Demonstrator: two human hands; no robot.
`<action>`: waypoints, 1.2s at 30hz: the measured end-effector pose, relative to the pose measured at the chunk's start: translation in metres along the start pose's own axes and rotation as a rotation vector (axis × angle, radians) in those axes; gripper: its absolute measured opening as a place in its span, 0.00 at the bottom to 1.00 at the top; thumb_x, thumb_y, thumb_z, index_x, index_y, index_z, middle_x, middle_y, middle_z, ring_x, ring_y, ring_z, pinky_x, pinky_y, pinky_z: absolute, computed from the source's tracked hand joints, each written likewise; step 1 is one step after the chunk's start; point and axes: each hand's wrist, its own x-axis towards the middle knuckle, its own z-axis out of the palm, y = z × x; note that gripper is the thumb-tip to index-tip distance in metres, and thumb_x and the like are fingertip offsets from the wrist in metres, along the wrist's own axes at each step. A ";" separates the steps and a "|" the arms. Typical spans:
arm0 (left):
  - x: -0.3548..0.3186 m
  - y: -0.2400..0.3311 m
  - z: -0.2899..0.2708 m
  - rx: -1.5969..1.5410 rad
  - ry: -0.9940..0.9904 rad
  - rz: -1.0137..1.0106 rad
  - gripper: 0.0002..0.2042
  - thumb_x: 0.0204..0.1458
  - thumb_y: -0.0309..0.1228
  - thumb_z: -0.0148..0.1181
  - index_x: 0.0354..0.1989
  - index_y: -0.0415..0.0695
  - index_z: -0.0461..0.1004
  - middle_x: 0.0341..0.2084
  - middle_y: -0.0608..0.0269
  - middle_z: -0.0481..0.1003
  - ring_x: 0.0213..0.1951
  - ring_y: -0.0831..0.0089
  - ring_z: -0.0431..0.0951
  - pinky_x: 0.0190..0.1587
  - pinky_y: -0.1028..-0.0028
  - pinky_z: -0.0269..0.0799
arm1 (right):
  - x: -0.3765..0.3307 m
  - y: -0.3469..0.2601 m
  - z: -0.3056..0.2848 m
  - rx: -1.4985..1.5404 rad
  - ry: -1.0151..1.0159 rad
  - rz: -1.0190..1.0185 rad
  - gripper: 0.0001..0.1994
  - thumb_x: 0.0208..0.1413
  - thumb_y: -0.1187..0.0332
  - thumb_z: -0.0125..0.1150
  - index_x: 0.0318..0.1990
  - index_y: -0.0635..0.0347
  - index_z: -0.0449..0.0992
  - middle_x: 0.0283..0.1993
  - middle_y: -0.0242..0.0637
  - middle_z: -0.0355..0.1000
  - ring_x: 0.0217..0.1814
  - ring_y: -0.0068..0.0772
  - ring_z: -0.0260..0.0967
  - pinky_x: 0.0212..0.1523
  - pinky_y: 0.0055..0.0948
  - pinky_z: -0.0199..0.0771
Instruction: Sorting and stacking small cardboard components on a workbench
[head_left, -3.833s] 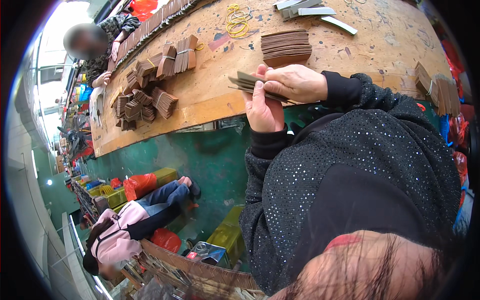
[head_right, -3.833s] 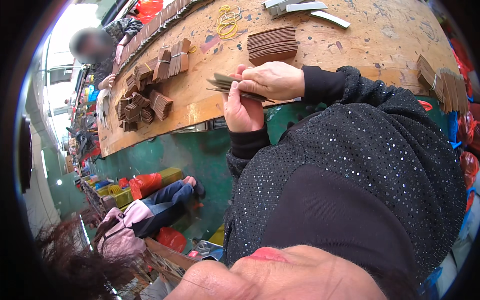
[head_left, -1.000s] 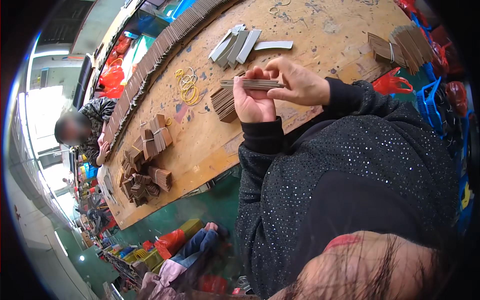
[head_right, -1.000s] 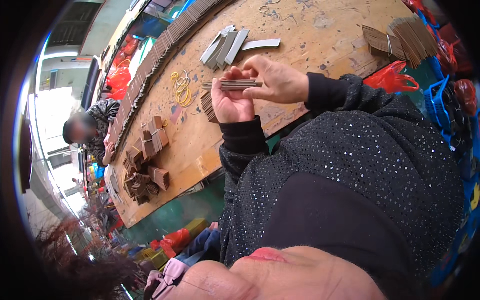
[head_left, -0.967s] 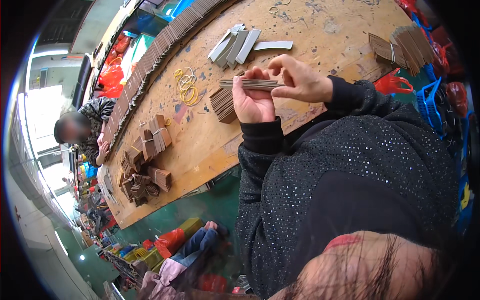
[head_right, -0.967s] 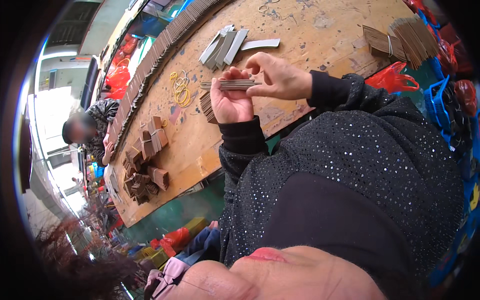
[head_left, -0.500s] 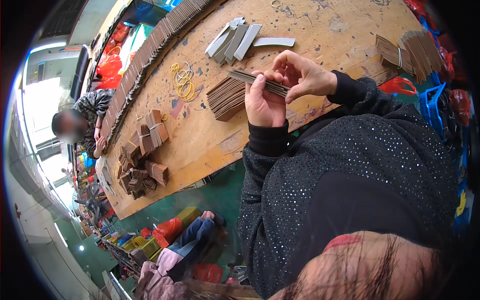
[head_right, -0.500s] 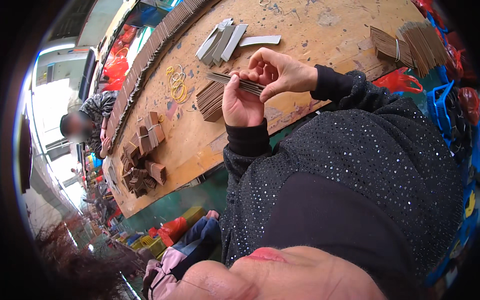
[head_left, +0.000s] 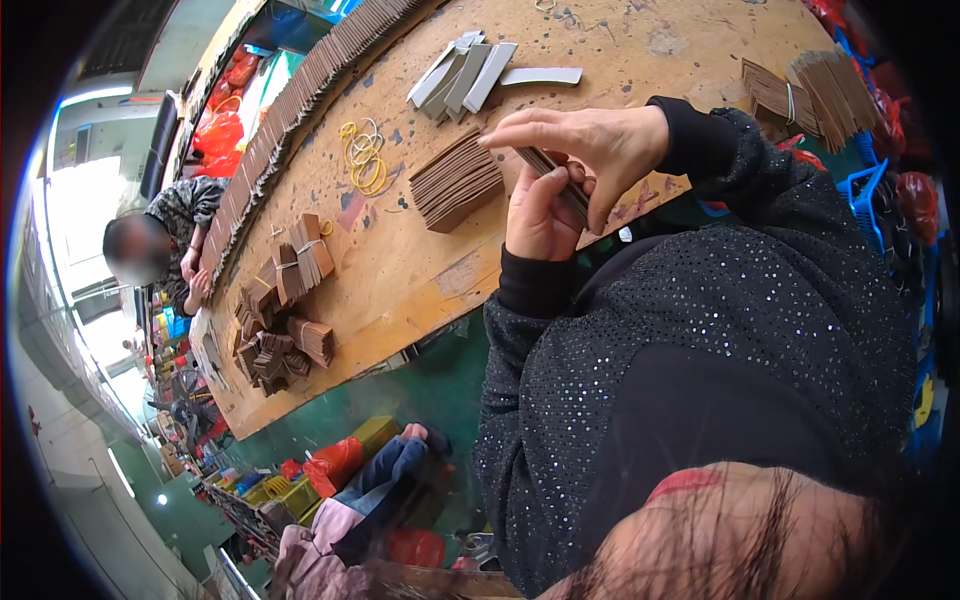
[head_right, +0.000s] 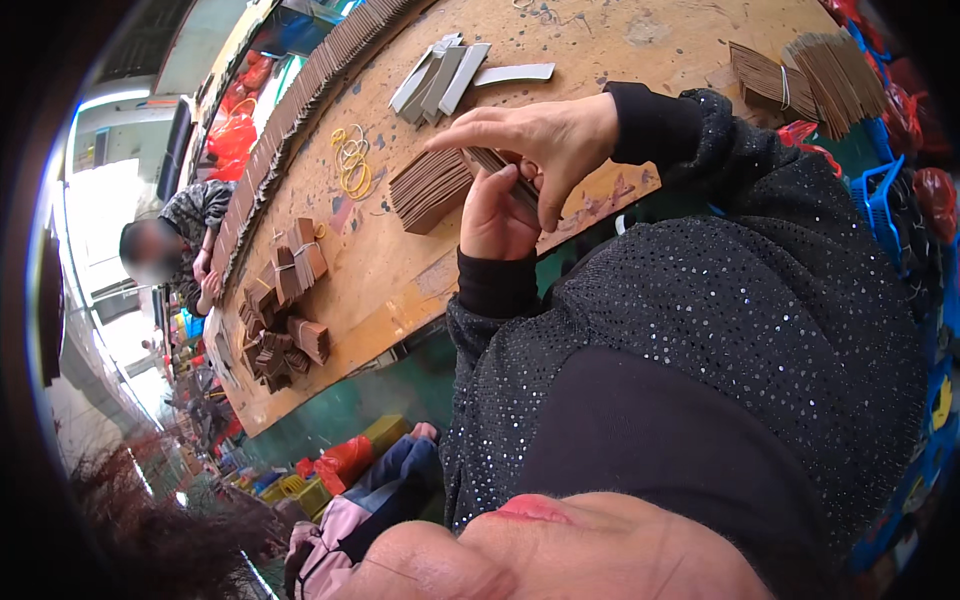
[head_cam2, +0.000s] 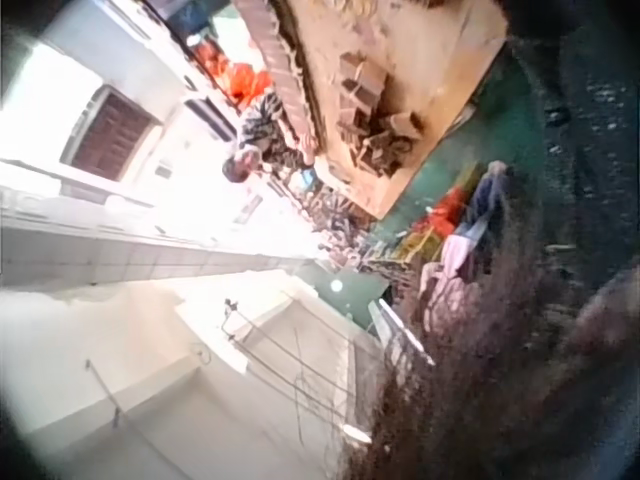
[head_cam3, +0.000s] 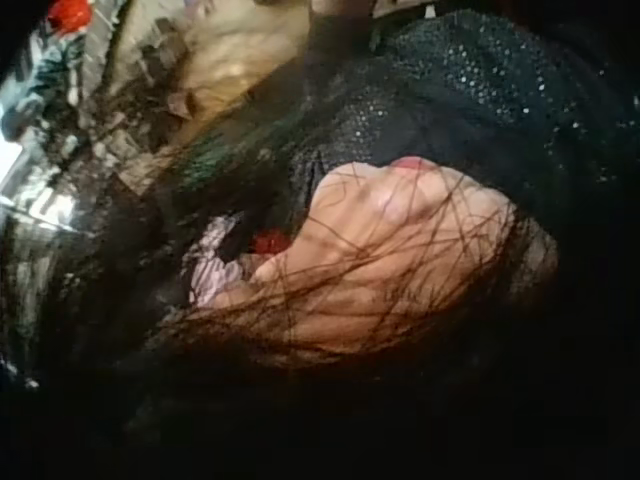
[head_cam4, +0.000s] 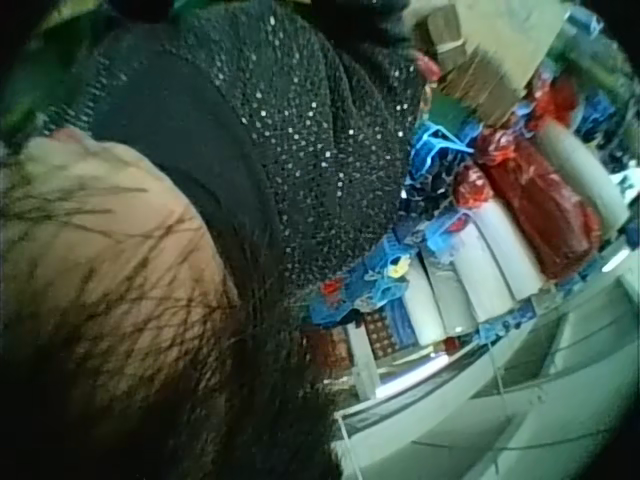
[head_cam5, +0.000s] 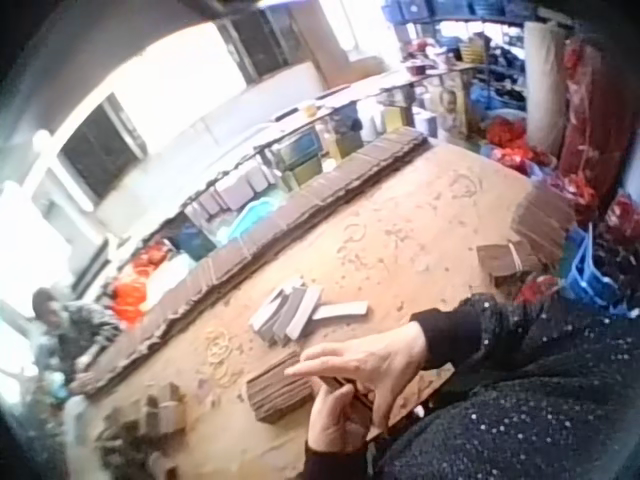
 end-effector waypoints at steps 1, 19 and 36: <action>-0.001 -0.001 0.000 -0.032 -0.003 -0.020 0.13 0.54 0.22 0.45 0.49 0.39 0.63 0.35 0.57 0.71 0.39 0.65 0.73 0.44 0.67 0.72 | -0.001 0.004 0.002 0.072 0.016 -0.041 0.68 0.15 0.64 0.83 0.70 0.50 0.40 0.68 0.50 0.46 0.70 0.50 0.45 0.65 0.42 0.54; -0.011 -0.003 0.006 -0.090 0.083 -0.074 0.11 0.55 0.29 0.47 0.46 0.41 0.66 0.34 0.60 0.70 0.34 0.66 0.71 0.40 0.64 0.70 | -0.013 -0.001 0.016 0.157 0.021 -0.028 0.66 0.18 0.74 0.79 0.70 0.49 0.38 0.69 0.49 0.43 0.70 0.46 0.46 0.61 0.38 0.61; -0.004 -0.024 -0.014 0.184 0.097 -0.123 0.13 0.56 0.24 0.50 0.50 0.46 0.63 0.34 0.63 0.69 0.33 0.70 0.70 0.37 0.69 0.68 | -0.011 0.035 0.047 0.424 0.280 0.317 0.14 0.62 0.67 0.47 0.51 0.64 0.67 0.42 0.37 0.69 0.46 0.25 0.66 0.46 0.25 0.68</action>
